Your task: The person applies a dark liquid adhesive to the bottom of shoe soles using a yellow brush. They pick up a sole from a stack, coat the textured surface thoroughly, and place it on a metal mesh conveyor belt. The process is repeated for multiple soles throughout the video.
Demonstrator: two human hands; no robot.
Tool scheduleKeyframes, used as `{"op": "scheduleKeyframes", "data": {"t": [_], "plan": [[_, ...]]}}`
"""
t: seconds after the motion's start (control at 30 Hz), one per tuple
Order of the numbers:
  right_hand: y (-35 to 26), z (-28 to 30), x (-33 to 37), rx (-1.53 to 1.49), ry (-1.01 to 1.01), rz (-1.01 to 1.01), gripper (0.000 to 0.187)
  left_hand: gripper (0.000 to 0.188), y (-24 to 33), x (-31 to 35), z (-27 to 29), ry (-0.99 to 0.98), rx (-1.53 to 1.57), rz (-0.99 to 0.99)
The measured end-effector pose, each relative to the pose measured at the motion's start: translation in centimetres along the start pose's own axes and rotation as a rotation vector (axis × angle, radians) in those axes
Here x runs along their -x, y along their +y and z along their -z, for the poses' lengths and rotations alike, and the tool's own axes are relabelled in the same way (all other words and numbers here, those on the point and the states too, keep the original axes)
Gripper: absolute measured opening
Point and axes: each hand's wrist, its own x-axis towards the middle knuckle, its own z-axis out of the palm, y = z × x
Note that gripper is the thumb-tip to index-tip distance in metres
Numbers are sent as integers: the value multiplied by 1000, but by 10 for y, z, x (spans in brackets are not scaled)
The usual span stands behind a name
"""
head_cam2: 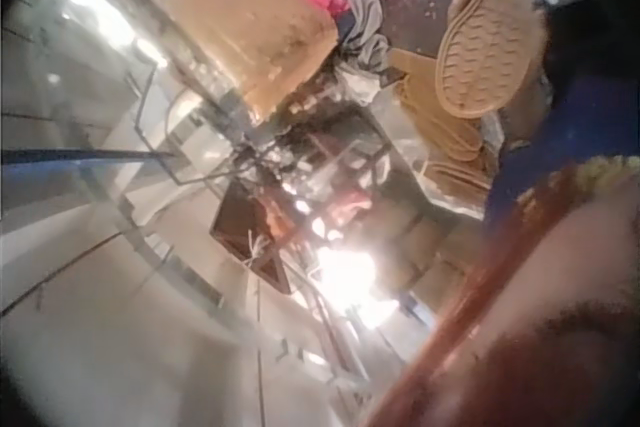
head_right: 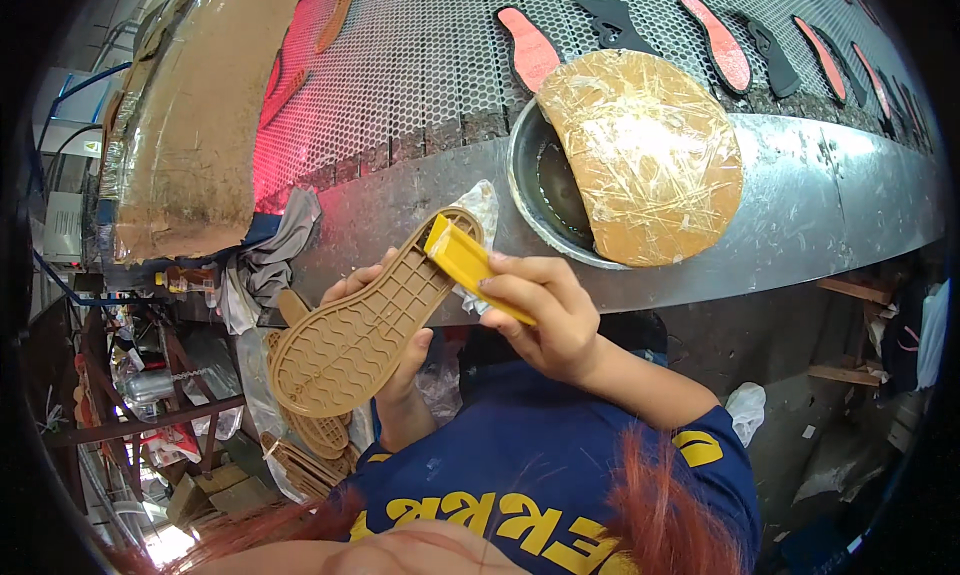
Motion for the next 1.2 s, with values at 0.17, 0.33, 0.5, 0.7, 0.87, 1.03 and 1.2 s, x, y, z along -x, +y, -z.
{"op": "scheduleKeyframes", "data": {"t": [0.17,0.33,0.5,0.7,0.87,1.03,1.2], "plan": [[-10,-9,-1,-47,-63,100,32,85,5,-4,-6,-8,-59,72],[-17,-18,-1,-81,-74,242,32,69,9,-10,-12,58,137,113],[-18,-18,-3,-97,-88,232,35,69,11,-10,-9,118,155,257],[-34,-26,-9,-81,-63,311,34,72,9,-12,-16,38,-207,155],[-47,-35,-22,-142,-46,354,35,69,5,-20,-8,-1,-324,98],[-58,-42,-30,-260,-72,376,35,69,-11,-13,0,-9,-72,209],[-65,-43,-34,-211,-193,447,41,68,-7,-19,3,-15,230,352]]}}
